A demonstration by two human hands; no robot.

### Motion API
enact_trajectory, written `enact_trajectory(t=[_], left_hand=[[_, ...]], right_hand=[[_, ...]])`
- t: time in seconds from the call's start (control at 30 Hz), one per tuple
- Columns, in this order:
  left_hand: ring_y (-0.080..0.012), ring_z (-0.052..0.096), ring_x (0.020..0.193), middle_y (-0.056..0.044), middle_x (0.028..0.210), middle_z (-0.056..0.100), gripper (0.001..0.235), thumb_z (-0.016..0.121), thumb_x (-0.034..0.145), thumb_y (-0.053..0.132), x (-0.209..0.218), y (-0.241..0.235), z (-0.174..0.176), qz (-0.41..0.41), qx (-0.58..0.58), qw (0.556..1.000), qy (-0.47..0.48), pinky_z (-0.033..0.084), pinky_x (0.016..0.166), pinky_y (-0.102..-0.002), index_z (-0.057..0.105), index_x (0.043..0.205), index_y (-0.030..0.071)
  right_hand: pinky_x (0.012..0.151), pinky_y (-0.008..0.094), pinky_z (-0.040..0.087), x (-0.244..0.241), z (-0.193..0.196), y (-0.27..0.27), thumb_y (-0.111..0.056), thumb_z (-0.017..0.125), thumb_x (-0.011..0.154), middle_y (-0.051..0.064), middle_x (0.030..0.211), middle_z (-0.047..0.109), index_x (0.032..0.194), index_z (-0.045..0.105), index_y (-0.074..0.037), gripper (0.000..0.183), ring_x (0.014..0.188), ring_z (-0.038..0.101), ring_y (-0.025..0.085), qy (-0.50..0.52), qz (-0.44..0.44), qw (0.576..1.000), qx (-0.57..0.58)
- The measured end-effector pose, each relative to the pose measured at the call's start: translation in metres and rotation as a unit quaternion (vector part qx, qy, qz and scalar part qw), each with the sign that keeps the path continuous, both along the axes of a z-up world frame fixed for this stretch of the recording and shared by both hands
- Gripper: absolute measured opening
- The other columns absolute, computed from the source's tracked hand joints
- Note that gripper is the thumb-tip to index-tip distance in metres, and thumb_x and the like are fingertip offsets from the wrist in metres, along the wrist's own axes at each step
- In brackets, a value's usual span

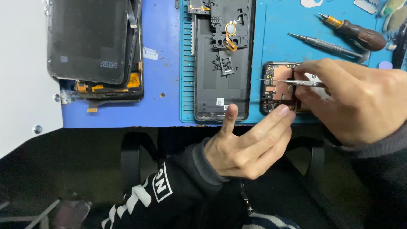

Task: Disassembling and reassembling internal components of a smartphone on an electronics repair workbench.

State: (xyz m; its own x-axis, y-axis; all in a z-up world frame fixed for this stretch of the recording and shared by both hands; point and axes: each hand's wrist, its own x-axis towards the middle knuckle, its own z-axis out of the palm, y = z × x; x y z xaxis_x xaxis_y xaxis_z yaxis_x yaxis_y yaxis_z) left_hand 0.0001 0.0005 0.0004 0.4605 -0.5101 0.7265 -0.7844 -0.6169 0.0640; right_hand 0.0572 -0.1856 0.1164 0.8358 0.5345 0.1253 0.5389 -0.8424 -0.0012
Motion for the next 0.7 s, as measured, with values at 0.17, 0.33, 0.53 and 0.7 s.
enact_trajectory(t=[0.17, 0.33, 0.53, 0.7], left_hand=[[-0.0167, 0.052, 0.142, -0.004, 0.135, 0.071, 0.025, 0.056, 0.107, 0.020, -0.001, 0.001, 0.002, 0.009, 0.013, 1.000, -0.016, -0.009, 0.122, -0.072, 0.078, 0.120, 0.017], [-0.0174, 0.051, 0.143, -0.004, 0.134, 0.072, 0.027, 0.055, 0.107, 0.020, -0.001, 0.001, 0.002, 0.013, 0.018, 1.000, -0.022, -0.008, 0.122, -0.073, 0.078, 0.120, 0.016], [-0.0181, 0.050, 0.144, -0.004, 0.136, 0.071, 0.026, 0.056, 0.107, 0.020, -0.003, 0.000, 0.002, 0.017, 0.009, 1.000, -0.016, -0.007, 0.122, -0.074, 0.077, 0.121, 0.015], [-0.0169, 0.050, 0.145, -0.004, 0.137, 0.070, 0.021, 0.060, 0.108, 0.017, -0.005, 0.000, 0.002, 0.000, -0.015, 1.000, 0.001, -0.008, 0.123, -0.073, 0.077, 0.120, 0.016]], right_hand=[[0.047, 0.032, 0.047, -0.004, 0.001, 0.012, -0.026, 0.078, 0.095, 0.000, 0.073, 0.071, 0.093, 0.067, -0.010, 0.020, 0.058, 0.068, 0.018, -0.060, -0.005, 0.986, -0.158], [0.040, 0.029, 0.043, -0.003, 0.007, 0.021, -0.030, 0.069, 0.096, -0.003, 0.067, 0.068, 0.090, 0.066, -0.014, 0.017, 0.051, 0.065, 0.014, -0.070, 0.004, 0.966, -0.247], [0.040, 0.028, 0.043, 0.005, 0.006, 0.013, -0.035, 0.063, 0.101, -0.003, 0.065, 0.067, 0.088, 0.065, -0.015, 0.024, 0.048, 0.064, 0.012, -0.042, 0.020, 0.946, -0.321], [0.049, 0.031, 0.046, 0.005, -0.001, -0.028, -0.022, 0.072, 0.092, 0.003, 0.075, 0.069, 0.107, 0.068, -0.010, 0.020, 0.056, 0.062, 0.016, -0.039, 0.014, 0.984, -0.172]])
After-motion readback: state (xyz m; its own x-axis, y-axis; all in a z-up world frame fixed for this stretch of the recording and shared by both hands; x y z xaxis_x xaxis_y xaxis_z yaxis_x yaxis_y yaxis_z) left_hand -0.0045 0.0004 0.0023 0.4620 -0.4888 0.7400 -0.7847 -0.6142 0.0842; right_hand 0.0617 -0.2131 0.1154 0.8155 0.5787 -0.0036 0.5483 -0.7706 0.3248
